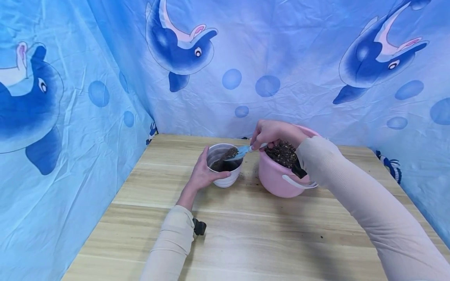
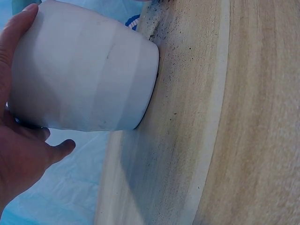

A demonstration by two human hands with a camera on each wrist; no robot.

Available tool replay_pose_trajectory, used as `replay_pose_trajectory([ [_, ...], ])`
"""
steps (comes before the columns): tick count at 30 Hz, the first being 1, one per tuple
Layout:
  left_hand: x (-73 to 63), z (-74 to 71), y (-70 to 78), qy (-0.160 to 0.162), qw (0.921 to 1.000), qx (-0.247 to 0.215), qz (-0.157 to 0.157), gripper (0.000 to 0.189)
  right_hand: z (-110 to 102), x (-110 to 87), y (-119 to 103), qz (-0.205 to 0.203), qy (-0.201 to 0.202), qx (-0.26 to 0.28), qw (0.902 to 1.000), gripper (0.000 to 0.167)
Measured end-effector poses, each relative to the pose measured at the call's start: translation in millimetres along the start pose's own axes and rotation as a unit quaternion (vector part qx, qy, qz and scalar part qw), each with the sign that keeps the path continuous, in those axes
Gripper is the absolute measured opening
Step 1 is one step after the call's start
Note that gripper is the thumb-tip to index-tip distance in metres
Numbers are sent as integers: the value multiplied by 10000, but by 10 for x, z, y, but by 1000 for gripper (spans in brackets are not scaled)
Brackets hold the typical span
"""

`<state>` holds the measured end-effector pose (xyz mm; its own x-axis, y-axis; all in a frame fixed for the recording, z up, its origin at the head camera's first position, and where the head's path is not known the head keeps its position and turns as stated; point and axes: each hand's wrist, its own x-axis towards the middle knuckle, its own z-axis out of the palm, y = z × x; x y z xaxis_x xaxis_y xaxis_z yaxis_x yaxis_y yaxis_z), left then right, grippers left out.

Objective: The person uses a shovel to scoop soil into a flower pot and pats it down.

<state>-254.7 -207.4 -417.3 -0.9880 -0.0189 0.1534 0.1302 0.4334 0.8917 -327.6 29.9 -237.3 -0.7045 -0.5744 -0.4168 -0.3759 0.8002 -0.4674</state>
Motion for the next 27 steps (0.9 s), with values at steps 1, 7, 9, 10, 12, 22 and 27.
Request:
replay_pose_trajectory([
  [1, 0, 2, 0, -2, 10000, -6, 12, 128, -2, -2, -3, 9, -4, -27, 10000, 28],
  [7, 10, 13, -2, 6, 10000, 10, 19, 129, -21, -2, -20, 90, -62, -143, 9998, 27],
  [9, 10, 13, 1, 4, 10000, 7, 19, 129, -30, 1, -26, 99, -92, -178, 9997, 27],
  [10, 11, 14, 3, 4, 10000, 0, 18, 129, -33, 5, -28, 110, -99, -198, 9997, 27],
  [12, 13, 15, 5, 17, 10000, -23, 18, 130, -38, 8, -31, 108, -112, -230, 9996, 27],
  [22, 19, 16, 3, 20, 9998, -168, 91, 130, -24, -2, -27, 114, -4, -273, 9996, 27],
  [27, 20, 17, -4, 11, 9998, -182, 16, 130, -2, -12, 18, -33, 104, -146, 9998, 28],
])
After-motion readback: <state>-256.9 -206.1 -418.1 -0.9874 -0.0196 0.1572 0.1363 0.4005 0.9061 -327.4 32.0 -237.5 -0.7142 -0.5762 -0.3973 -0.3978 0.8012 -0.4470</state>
